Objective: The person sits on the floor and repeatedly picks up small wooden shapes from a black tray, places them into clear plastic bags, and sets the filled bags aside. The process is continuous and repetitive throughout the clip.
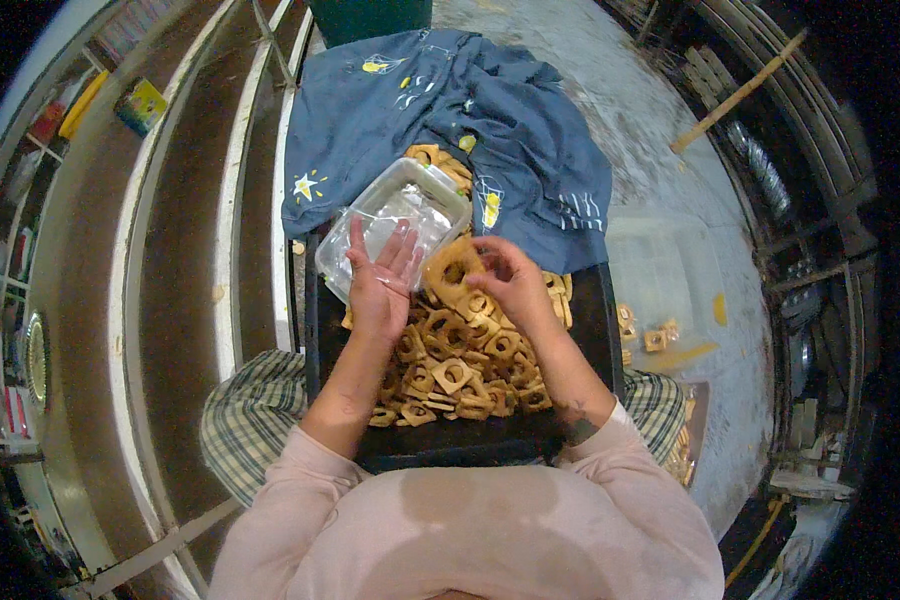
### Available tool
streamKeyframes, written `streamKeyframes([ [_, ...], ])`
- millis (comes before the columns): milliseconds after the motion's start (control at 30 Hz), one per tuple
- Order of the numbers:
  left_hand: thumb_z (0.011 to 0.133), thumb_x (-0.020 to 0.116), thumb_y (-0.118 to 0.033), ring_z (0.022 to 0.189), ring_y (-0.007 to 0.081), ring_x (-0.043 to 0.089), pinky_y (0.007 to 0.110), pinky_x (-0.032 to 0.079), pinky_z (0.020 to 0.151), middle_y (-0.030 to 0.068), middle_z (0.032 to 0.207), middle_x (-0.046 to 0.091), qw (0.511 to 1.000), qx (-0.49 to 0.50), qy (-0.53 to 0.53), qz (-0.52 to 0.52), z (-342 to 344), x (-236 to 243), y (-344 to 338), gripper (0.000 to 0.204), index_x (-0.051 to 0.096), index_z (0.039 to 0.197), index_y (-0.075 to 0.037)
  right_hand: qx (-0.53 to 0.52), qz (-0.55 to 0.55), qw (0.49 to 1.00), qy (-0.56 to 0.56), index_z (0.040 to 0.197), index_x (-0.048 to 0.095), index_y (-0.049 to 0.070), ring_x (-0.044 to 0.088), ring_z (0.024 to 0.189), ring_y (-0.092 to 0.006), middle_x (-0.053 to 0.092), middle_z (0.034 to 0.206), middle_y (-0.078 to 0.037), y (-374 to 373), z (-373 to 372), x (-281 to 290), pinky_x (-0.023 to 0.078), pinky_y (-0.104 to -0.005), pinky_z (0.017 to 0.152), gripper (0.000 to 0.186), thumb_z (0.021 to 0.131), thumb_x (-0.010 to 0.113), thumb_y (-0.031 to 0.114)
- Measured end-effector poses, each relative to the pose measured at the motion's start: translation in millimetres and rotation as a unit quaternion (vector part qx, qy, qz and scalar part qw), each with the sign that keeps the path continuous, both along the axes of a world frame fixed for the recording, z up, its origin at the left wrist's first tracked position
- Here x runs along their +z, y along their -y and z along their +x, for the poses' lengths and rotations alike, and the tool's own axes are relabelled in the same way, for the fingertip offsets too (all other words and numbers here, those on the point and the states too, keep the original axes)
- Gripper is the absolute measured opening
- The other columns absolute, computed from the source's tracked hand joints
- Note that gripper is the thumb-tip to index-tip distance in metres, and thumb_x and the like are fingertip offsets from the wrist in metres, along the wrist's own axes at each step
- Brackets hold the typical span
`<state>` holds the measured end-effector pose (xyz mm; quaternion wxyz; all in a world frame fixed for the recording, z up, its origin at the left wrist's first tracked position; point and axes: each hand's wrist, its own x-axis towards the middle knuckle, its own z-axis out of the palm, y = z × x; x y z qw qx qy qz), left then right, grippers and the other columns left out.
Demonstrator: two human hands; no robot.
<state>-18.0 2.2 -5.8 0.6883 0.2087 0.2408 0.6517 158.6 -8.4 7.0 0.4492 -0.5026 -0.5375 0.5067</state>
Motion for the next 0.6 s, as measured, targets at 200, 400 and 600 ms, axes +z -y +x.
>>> streamKeyframes([
  [200,0.08,0.034,-0.055,0.112,0.0307,0.044,0.033,0.041,0.087,0.019,0.125,0.04,0.997,-0.013,-0.078,-0.003,0.3,-2.1,3.4,0.065,0.01,0.134,-0.028,-0.02,0.044,0.998,-0.045,0.111,0.051,0.0,0.056,0.087,-0.0116,0.058,0.099,-0.006,3.3,-8.2,9.2,0.047,-0.0241,0.075,0.041,0.072,0.062,-0.003],
  [400,0.087,0.042,-0.034,0.105,0.0285,0.049,0.031,0.045,0.081,0.0192,0.119,0.045,0.992,-0.005,-0.12,0.028,5.6,0.0,6.1,0.06,0.008,0.135,-0.021,0.037,0.055,0.996,0.053,0.105,0.058,0.005,0.054,0.081,-0.0174,0.057,0.093,-0.008,1.2,-12.1,6.2,0.043,-0.0254,0.072,0.041,0.069,0.069,0.02],
  [600,0.081,0.055,-0.008,0.102,0.0236,0.05,0.036,0.045,0.084,0.0169,0.12,0.044,0.999,-0.011,-0.025,-0.037,16.2,3.0,13.4,0.064,0.016,0.132,-0.014,0.004,0.09,0.993,0.072,0.106,0.059,0.009,0.052,0.085,-0.0164,0.05,0.101,-0.007,5.3,-16.0,2.7,0.044,-0.0256,0.073,0.038,0.07,0.068,0.018],
])
